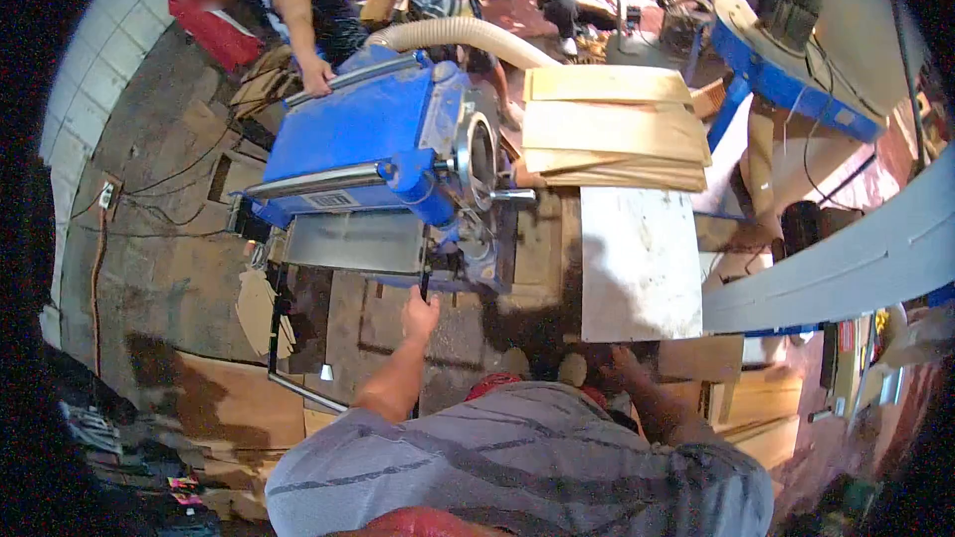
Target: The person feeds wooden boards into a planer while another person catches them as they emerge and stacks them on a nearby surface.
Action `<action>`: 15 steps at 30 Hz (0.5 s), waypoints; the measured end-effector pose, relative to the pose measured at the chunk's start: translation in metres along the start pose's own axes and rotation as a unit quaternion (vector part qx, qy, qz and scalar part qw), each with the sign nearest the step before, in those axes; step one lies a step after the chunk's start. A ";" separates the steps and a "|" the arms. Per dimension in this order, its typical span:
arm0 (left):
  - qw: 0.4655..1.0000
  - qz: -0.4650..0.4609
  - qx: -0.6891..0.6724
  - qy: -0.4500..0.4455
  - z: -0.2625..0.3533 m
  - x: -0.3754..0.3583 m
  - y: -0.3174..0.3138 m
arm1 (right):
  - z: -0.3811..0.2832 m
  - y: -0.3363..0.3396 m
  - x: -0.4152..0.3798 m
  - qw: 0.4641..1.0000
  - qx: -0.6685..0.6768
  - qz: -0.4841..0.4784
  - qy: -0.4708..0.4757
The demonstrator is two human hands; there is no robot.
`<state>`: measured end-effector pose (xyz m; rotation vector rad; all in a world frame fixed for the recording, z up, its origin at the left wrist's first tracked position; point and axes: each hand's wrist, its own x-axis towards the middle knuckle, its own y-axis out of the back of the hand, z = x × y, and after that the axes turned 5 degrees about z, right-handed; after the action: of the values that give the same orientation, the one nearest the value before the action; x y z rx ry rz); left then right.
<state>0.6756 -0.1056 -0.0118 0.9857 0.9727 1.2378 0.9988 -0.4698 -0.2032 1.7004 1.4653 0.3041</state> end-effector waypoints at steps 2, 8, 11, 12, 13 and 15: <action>1.000 0.021 -0.012 -0.015 -0.014 0.003 -0.015 | 0.010 0.021 -0.039 0.990 -0.065 -0.058 -0.112; 0.999 -0.011 -0.049 -0.004 -0.006 0.001 -0.007 | 0.052 0.068 -0.047 0.976 0.006 -0.063 -0.211; 0.998 -0.016 -0.061 0.023 -0.004 0.001 -0.007 | 0.095 0.047 -0.019 0.991 -0.043 0.047 -0.121; 0.999 -0.008 -0.052 0.013 -0.009 0.004 -0.012 | 0.193 -0.023 0.024 0.997 -0.042 0.057 -0.020; 0.999 -0.001 -0.043 0.004 -0.013 0.005 -0.016 | 0.262 -0.072 0.057 0.994 -0.043 0.067 0.081; 0.998 -0.022 -0.052 0.012 -0.010 0.001 -0.008 | 0.102 0.010 0.028 0.980 0.075 0.182 -0.027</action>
<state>0.6685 -0.1041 -0.0219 0.8664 0.9344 1.2520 1.0816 -0.4885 -0.2678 2.0845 1.1571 0.3458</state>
